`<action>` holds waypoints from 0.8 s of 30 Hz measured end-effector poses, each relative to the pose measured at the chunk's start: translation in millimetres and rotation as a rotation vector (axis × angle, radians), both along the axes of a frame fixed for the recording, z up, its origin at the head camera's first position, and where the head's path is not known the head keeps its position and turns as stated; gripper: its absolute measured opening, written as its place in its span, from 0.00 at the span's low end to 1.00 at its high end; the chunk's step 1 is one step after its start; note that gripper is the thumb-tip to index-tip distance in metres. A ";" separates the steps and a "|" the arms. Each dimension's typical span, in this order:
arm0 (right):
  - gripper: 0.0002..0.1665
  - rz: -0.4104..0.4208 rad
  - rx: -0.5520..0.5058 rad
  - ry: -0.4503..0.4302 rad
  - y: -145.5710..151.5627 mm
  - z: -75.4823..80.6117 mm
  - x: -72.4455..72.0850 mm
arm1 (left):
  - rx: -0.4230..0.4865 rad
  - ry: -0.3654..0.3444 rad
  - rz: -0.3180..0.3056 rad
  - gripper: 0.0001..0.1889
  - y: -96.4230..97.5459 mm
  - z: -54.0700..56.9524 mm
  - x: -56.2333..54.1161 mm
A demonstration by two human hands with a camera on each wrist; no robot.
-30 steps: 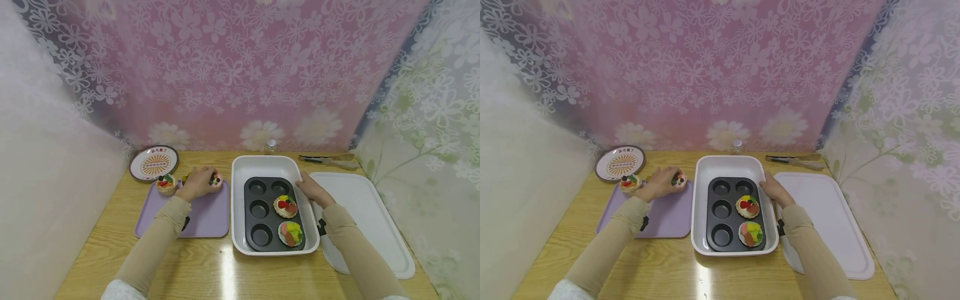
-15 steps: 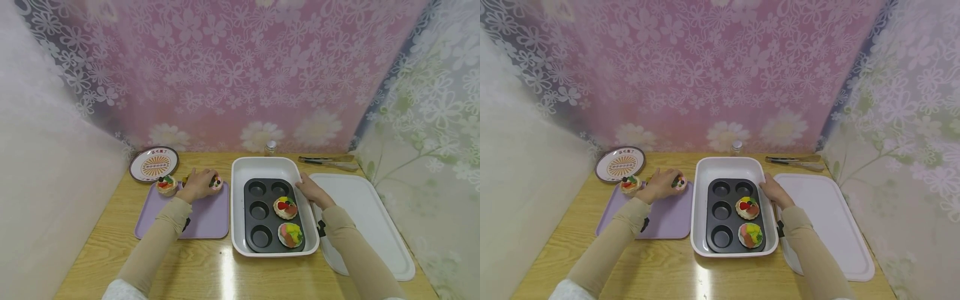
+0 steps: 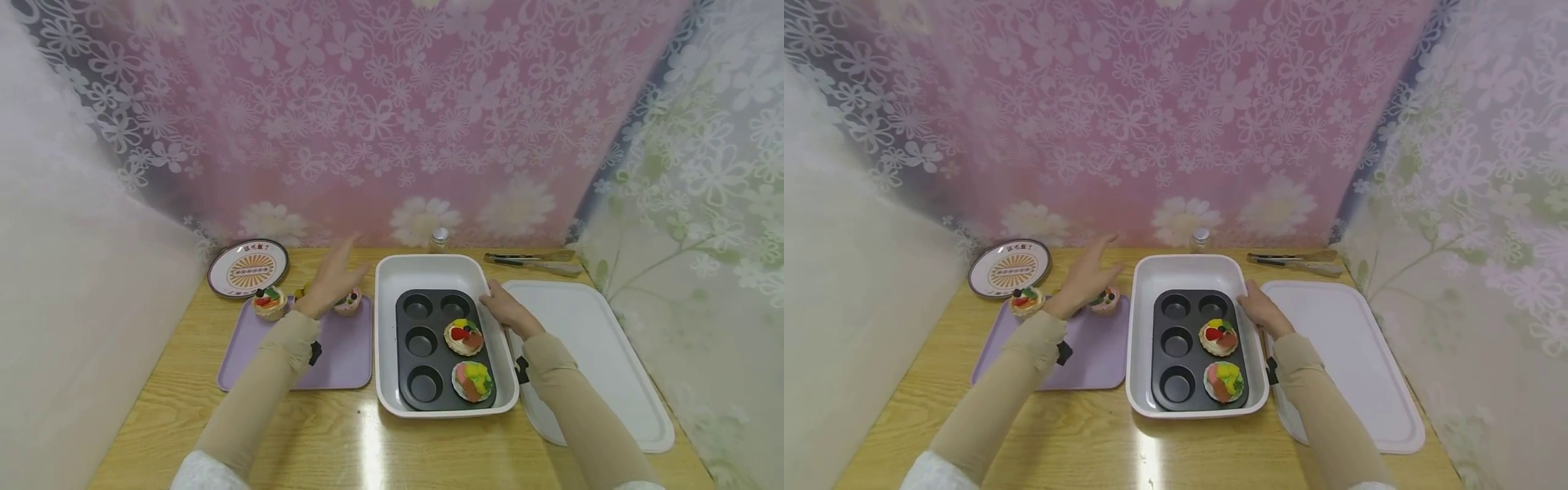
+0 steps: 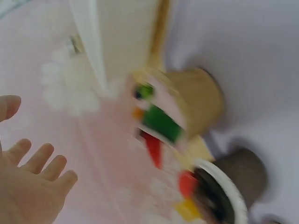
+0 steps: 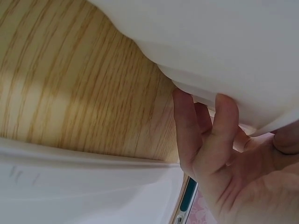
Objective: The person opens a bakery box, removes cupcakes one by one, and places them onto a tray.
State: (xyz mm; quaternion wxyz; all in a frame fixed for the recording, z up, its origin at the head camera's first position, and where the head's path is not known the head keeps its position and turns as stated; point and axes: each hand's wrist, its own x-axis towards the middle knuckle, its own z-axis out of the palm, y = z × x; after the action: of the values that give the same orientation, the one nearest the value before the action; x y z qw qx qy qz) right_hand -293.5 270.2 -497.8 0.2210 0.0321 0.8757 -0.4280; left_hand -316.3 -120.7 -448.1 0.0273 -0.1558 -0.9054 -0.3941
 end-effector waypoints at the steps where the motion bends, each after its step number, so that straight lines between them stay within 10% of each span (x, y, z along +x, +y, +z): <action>1: 0.33 0.000 0.004 0.005 0.6 -0.4 -0.1 | 0.029 -0.002 -0.016 0.39 6.3 4.2 0.2; 11: 0.29 0.003 0.015 0.047 0.5 -3.3 0.9 | 0.087 0.077 -0.192 0.45 64.7 15.5 -3.1; 24: 0.30 0.016 0.000 0.065 0.6 -2.3 1.8 | 0.074 -0.029 -0.340 0.50 114.7 15.6 6.5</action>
State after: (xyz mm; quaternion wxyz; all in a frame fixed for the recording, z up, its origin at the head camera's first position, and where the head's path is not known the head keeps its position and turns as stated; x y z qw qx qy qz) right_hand -291.8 270.9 -500.1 0.1956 0.0112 0.8828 -0.4270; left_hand -309.8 -5.9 -432.5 -0.0472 -0.2998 -0.8511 -0.4283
